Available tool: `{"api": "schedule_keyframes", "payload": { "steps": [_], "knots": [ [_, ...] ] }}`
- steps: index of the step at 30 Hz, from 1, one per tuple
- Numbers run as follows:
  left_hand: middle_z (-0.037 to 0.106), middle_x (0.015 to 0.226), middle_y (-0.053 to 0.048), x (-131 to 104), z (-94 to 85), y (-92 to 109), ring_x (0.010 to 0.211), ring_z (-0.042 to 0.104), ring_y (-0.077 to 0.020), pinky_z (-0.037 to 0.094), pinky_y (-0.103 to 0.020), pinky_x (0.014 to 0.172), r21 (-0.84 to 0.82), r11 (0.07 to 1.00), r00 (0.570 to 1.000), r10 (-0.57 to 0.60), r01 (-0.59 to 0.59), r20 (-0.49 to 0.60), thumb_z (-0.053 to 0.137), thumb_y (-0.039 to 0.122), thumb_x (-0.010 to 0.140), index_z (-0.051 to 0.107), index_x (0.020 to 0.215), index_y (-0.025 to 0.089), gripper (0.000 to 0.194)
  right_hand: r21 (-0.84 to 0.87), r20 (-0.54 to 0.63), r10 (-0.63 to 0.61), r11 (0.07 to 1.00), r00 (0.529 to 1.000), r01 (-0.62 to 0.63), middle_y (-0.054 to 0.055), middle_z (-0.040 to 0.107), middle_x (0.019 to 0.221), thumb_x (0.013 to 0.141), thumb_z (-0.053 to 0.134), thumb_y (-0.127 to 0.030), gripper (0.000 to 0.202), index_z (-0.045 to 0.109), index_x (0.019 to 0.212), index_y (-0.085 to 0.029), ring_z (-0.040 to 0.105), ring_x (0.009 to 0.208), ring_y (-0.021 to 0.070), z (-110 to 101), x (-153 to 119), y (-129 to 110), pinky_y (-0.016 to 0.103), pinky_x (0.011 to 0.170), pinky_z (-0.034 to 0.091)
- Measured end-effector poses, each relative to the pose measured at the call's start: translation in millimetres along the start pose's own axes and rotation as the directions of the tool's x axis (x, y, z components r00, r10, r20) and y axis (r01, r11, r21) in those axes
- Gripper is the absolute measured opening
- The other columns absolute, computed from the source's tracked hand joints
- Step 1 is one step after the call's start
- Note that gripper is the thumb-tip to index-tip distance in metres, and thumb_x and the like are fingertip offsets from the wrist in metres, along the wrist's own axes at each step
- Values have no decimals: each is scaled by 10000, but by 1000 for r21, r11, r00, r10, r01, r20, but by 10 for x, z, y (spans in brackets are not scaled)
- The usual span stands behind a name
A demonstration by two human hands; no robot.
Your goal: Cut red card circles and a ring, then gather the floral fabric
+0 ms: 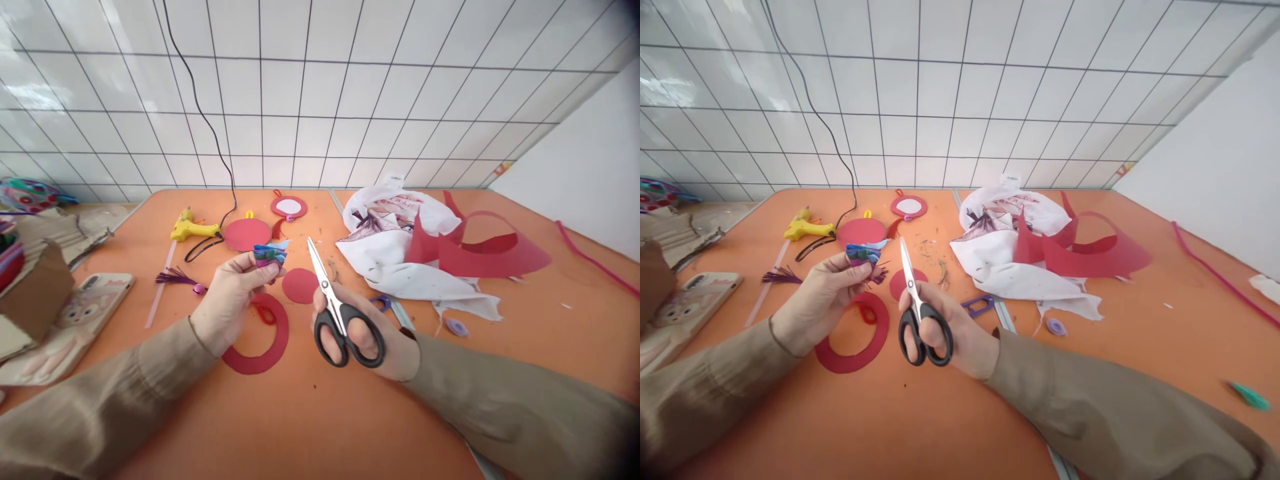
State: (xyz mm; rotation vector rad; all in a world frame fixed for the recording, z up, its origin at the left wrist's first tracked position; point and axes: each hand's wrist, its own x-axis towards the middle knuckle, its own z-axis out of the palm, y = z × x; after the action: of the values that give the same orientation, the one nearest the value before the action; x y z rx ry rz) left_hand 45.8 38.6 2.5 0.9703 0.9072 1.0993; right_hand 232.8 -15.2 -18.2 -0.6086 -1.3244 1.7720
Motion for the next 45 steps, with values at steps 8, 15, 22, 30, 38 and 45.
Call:
{"api": "schedule_keyframes", "payload": {
  "steps": [8, 15, 22, 30, 38, 45],
  "knots": [
    [677, 708, -27, -62, 32, -30, 687, 627, -129, 494, -259, 723, -108, 992, 997, -62, 66, 46, 751, 156, 654, 704, 705, 151, 70, -562, -3, -57, 826, 998, 46, 35, 570, 861, 767, 594, -191, 275, 454, 1003, -199, 548, 793, 140, -45, 11, -110, 279, 692, 445],
    [681, 694, -19, -79, 52, -27, 673, 632, -123, 503, -251, 713, -143, 989, 998, -31, 37, 46, 761, 160, 650, 707, 709, 154, 81, -859, -62, -279, 504, 958, 91, 32, 577, 842, 712, 604, -187, 239, 524, 937, -197, 551, 765, 160, -59, 39, -228, 279, 670, 462],
    [670, 685, -10, -61, 56, -9, 628, 616, -103, 495, -229, 673, -195, 981, 999, 5, 5, 51, 746, 133, 656, 688, 675, 141, 62, -985, 91, -455, 91, 886, 148, -5, 546, 674, 667, 642, -193, 204, 572, 857, -178, 504, 635, 147, -183, 109, -181, 280, 647, 406],
    [667, 672, -20, -43, 52, 0, 661, 615, -113, 494, -236, 693, -200, 980, 998, -4, 15, 55, 748, 141, 658, 677, 667, 144, 71, -994, 12, -424, 90, 906, 56, -16, 529, 638, 667, 628, -196, 105, 553, 739, -191, 477, 599, 135, -185, 130, -155, 257, 596, 376],
    [671, 678, -13, -32, 51, -24, 624, 611, -104, 497, -237, 675, -211, 977, 998, -1, 14, 61, 747, 130, 647, 687, 663, 141, 64, -998, 53, -387, 5, 921, 60, -11, 529, 628, 681, 629, -212, 142, 601, 815, -173, 463, 605, 144, -201, 134, -130, 273, 604, 368],
    [684, 711, -23, -30, 18, -49, 647, 615, -102, 506, -230, 684, -179, 984, 999, 14, -4, 52, 737, 128, 665, 699, 676, 140, 41, -993, 111, -423, -78, 899, 86, 19, 574, 649, 720, 592, -230, 234, 629, 937, -151, 496, 640, 175, -227, 130, -106, 305, 630, 388]
  ]
}}
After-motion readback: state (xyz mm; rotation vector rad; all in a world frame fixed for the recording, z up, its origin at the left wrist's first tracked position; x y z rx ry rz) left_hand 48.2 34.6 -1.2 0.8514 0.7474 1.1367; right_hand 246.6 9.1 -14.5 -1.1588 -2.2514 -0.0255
